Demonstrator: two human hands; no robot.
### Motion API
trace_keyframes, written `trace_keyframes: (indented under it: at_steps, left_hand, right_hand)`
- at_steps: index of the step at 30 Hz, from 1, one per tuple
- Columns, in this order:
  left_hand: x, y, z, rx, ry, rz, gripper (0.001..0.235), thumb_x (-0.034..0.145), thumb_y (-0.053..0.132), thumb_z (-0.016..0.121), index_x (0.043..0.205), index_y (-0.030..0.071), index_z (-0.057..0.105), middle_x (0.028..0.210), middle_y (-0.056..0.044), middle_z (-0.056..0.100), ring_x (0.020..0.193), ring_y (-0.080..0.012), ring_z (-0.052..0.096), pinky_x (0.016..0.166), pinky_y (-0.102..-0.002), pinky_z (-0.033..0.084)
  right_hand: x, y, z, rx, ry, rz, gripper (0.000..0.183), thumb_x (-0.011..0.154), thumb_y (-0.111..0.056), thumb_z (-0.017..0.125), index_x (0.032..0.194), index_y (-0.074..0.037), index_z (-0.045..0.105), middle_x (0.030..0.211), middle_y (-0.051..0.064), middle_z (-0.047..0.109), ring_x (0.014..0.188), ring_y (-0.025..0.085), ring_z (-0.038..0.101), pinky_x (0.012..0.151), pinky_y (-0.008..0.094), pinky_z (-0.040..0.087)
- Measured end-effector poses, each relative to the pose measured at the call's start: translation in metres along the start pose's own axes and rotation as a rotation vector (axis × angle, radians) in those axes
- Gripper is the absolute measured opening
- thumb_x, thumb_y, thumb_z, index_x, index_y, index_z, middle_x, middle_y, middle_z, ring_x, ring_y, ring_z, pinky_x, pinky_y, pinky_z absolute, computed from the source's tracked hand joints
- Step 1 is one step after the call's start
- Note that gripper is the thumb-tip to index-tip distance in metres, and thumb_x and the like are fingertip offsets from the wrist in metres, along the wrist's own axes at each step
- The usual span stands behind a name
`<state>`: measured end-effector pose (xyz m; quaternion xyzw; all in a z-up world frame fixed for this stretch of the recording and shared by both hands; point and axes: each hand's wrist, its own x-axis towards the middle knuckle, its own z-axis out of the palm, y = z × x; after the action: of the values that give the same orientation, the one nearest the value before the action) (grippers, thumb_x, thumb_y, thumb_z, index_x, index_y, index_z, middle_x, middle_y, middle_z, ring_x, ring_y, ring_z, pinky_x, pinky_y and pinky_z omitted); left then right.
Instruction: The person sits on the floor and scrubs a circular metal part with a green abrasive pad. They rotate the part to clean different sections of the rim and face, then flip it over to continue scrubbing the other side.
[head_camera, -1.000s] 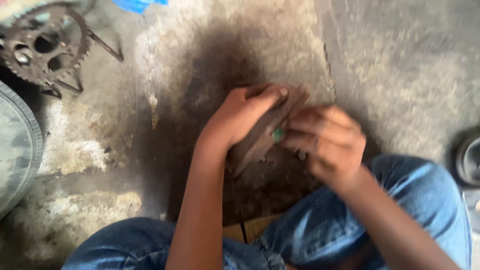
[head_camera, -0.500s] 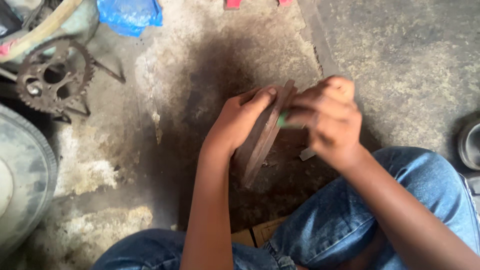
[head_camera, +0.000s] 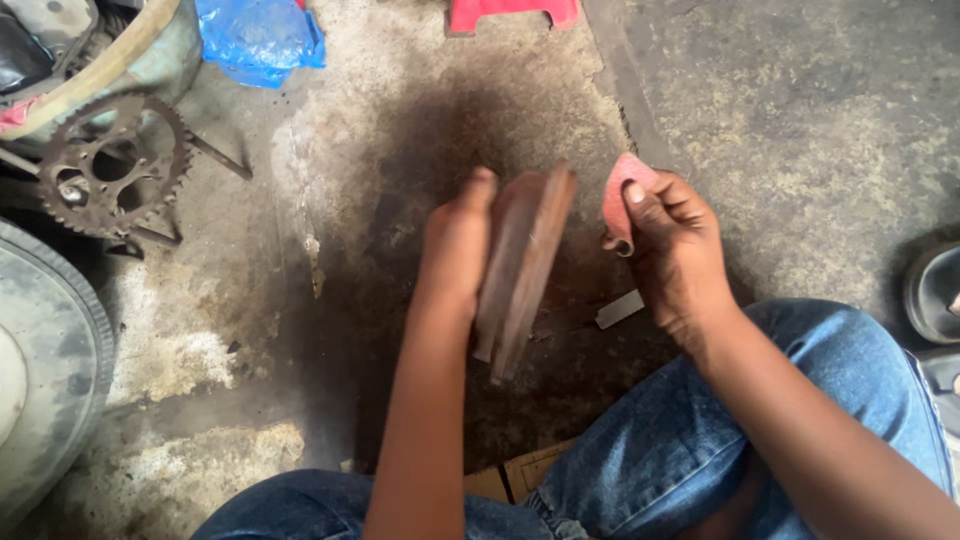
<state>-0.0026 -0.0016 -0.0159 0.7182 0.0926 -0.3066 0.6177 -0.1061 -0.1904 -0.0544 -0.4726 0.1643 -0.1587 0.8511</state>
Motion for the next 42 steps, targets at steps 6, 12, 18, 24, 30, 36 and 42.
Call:
trace_keyframes:
  at_steps: [6, 12, 18, 24, 30, 36, 42]
  left_hand:
    - [0.004, -0.046, -0.010, -0.180, -0.147, 0.408, 0.079, 0.096, 0.062, 0.054, 0.150, 0.004, 0.054, 0.140, -0.018, 0.065, 0.124, -0.0298, 0.063, 0.101, -0.042, 0.050]
    - [0.000, -0.037, 0.021, -0.218, -0.003, 0.455, 0.079, 0.091, 0.054, 0.060, 0.153, 0.007, 0.049, 0.132, -0.019, 0.069, 0.113, -0.0295, 0.070, 0.093, -0.040, 0.056]
    - [0.001, -0.016, 0.019, -0.089, 0.053, 0.236, 0.073, 0.091, 0.055, 0.061, 0.145, 0.006, 0.060, 0.130, -0.017, 0.071, 0.112, -0.0234, 0.070, 0.092, -0.037, 0.055]
    - [-0.001, -0.011, -0.005, -0.020, -0.141, 0.073, 0.079, 0.085, 0.057, 0.064, 0.138, -0.001, 0.055, 0.120, -0.024, 0.072, 0.103, -0.0323, 0.072, 0.086, -0.047, 0.058]
    - [-0.004, -0.008, -0.013, 0.081, -0.249, 0.139, 0.085, 0.083, 0.057, 0.067, 0.147, 0.003, 0.053, 0.125, -0.025, 0.072, 0.106, -0.0346, 0.073, 0.086, -0.048, 0.057]
    - [-0.005, -0.003, -0.010, 0.183, -0.271, 0.227, 0.083, 0.080, 0.059, 0.065, 0.145, 0.008, 0.060, 0.138, -0.018, 0.068, 0.123, -0.0283, 0.066, 0.102, -0.039, 0.048]
    - [-0.004, -0.002, -0.008, 0.280, -0.234, 0.156, 0.084, 0.078, 0.061, 0.065, 0.148, 0.014, 0.057, 0.148, -0.015, 0.058, 0.139, -0.0313, 0.051, 0.110, -0.045, 0.036]
  right_hand:
    - [-0.009, 0.007, 0.015, 0.053, 0.007, 0.226, 0.007, 0.105, -0.016, 0.060, 0.106, -0.009, 0.060, 0.091, 0.002, 0.067, 0.083, 0.018, 0.066, 0.078, 0.037, 0.057]
    - [-0.035, 0.026, 0.029, 0.032, 0.102, 0.520, 0.044, 0.093, -0.028, 0.062, 0.134, -0.015, 0.060, 0.099, 0.004, 0.070, 0.084, 0.018, 0.062, 0.081, 0.034, 0.050]
    - [-0.044, 0.029, 0.009, 0.299, -0.204, 0.446, 0.049, 0.094, -0.020, 0.071, 0.137, -0.003, 0.056, 0.113, 0.008, 0.069, 0.103, 0.021, 0.065, 0.095, 0.039, 0.050]
    - [-0.049, 0.011, 0.037, 0.271, -0.248, 0.474, 0.053, 0.080, -0.023, 0.071, 0.129, -0.009, 0.059, 0.117, 0.010, 0.074, 0.107, 0.023, 0.072, 0.099, 0.046, 0.053]
    - [-0.017, 0.000, 0.015, -0.018, 0.056, 0.292, 0.015, 0.101, -0.013, 0.063, 0.115, -0.006, 0.062, 0.100, 0.011, 0.070, 0.079, 0.022, 0.067, 0.076, 0.041, 0.059]
    - [0.001, -0.021, -0.006, -0.053, -0.053, 0.013, 0.006, 0.103, -0.006, 0.061, 0.108, -0.006, 0.062, 0.095, 0.005, 0.071, 0.081, 0.016, 0.068, 0.072, 0.030, 0.057]
    - [-0.012, -0.025, 0.012, -1.015, -0.123, -0.774, 0.013, 0.100, 0.005, 0.071, 0.106, -0.005, 0.065, 0.107, 0.006, 0.072, 0.097, 0.017, 0.071, 0.087, 0.031, 0.055]
